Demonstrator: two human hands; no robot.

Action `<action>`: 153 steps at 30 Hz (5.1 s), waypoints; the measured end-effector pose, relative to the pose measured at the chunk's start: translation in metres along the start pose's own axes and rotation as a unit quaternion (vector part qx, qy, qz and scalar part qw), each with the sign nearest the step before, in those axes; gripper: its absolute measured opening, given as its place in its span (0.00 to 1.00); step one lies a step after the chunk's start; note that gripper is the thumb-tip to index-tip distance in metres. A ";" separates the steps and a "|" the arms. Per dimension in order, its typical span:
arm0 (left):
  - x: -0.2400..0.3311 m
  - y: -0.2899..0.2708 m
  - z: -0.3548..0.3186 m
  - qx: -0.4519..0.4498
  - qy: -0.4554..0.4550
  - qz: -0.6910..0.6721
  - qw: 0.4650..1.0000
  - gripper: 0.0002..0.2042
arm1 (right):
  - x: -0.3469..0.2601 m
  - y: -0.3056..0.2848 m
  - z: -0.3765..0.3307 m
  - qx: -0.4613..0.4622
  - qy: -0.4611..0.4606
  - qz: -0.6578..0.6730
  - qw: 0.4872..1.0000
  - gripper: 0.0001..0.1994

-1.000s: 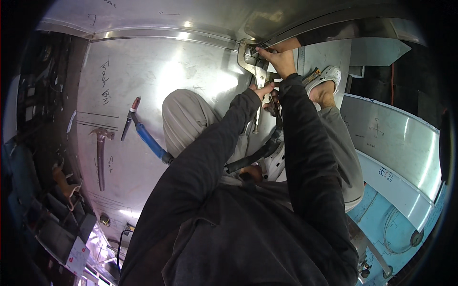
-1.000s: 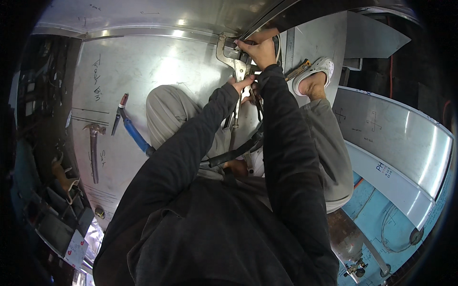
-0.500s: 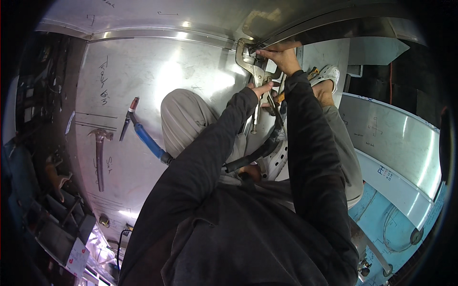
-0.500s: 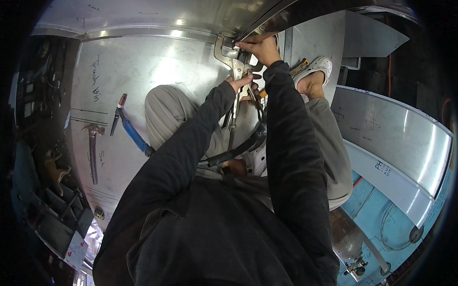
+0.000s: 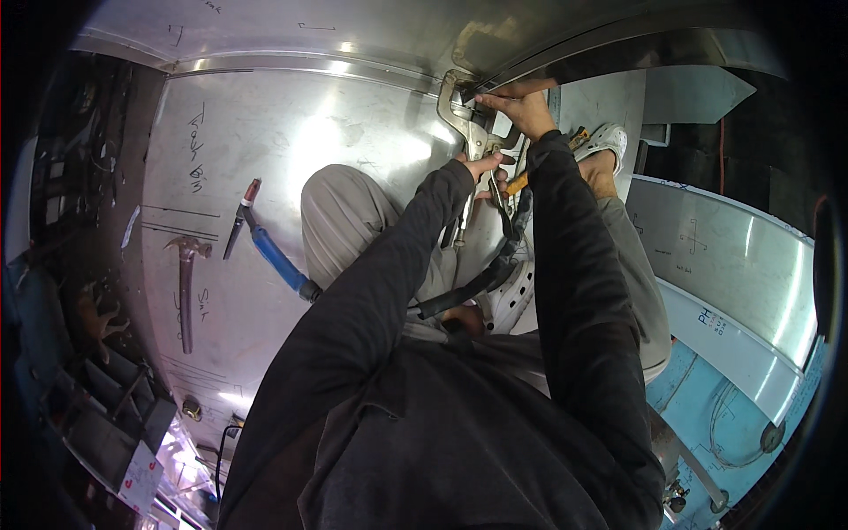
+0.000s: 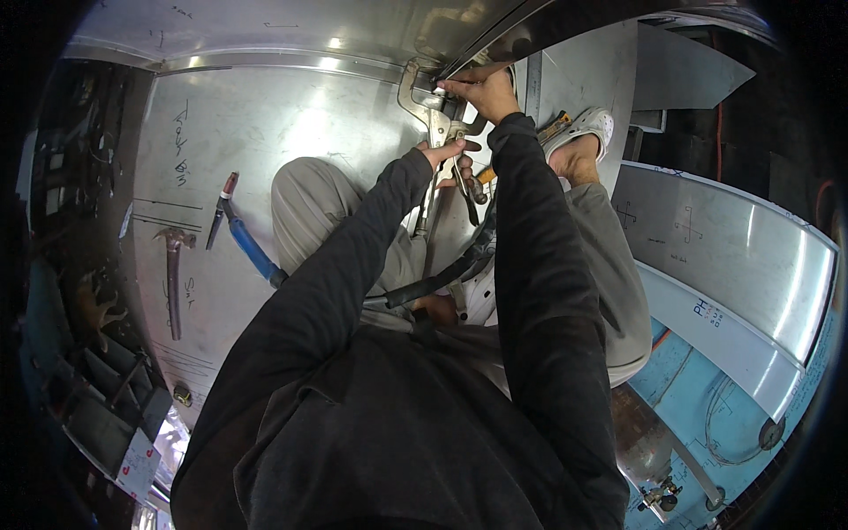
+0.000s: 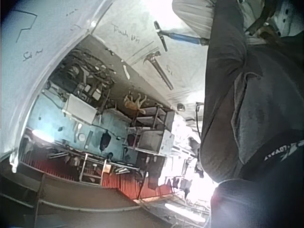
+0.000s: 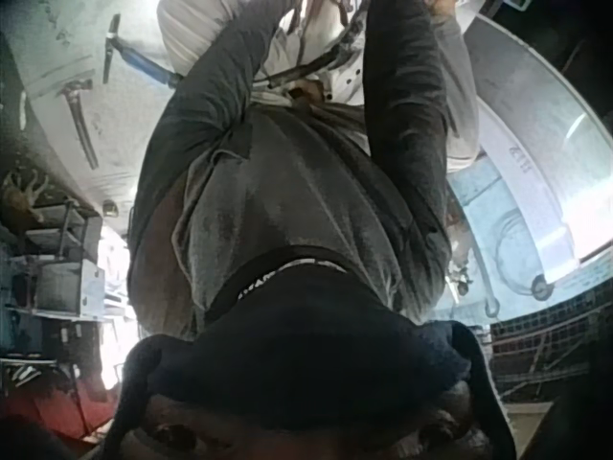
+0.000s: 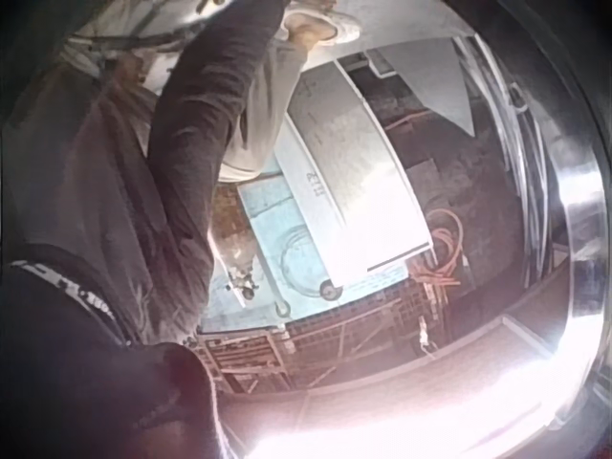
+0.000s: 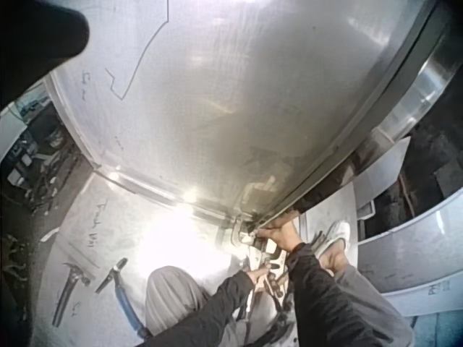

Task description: Assembling and welding metal sheets using a TIG welder, clamps, and a hammer.

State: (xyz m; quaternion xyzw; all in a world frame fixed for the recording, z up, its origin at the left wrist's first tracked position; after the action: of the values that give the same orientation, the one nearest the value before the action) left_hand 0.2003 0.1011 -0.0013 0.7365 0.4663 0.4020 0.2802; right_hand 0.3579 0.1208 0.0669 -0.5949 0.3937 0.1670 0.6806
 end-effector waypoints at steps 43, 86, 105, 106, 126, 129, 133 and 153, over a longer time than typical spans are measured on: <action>0.060 -0.125 -0.267 0.645 0.487 0.445 0.385 0.26 | -0.036 0.097 -0.179 -0.175 0.237 0.781 0.551 0.25; 0.056 0.001 -0.116 0.410 0.367 0.432 0.714 0.32 | -0.043 0.100 -0.176 -0.132 0.209 0.776 0.580 0.25; 0.060 0.007 -0.095 0.438 0.270 0.429 0.743 0.32 | -0.040 0.104 -0.174 -0.116 0.223 0.786 0.565 0.17; 0.060 0.007 -0.094 0.435 0.275 0.434 0.739 0.32 | -0.041 0.104 -0.175 -0.116 0.228 0.781 0.569 0.17; 0.058 0.001 -0.085 0.430 0.299 0.474 0.708 0.32 | -0.040 0.103 -0.175 -0.104 0.237 0.776 0.576 0.14; 0.056 0.010 -0.081 0.353 0.269 0.706 0.553 0.33 | -0.036 0.105 -0.176 -0.108 0.233 0.784 0.566 0.15; 0.057 0.007 -0.091 0.410 0.283 0.506 0.704 0.35 | -0.034 0.107 -0.175 -0.135 0.192 0.816 0.528 0.26; 0.053 0.003 -0.091 0.435 0.340 0.421 0.720 0.37 | -0.029 0.105 -0.178 -0.140 0.201 0.816 0.524 0.17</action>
State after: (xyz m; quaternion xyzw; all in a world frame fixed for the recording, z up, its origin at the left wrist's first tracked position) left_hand 0.1369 0.1517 0.0660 0.7116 0.2957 0.4550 -0.4463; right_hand 0.2060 -0.0150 0.0201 -0.1195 0.8050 0.5782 0.0583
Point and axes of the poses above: each hand's wrist, its own z-axis towards the middle knuckle, its own y-axis out of the palm, x = y × z, the point moved 3 cm from there along z, towards the middle knuckle, and after that the axes turned 5 degrees about -y, right-handed, at the moved point
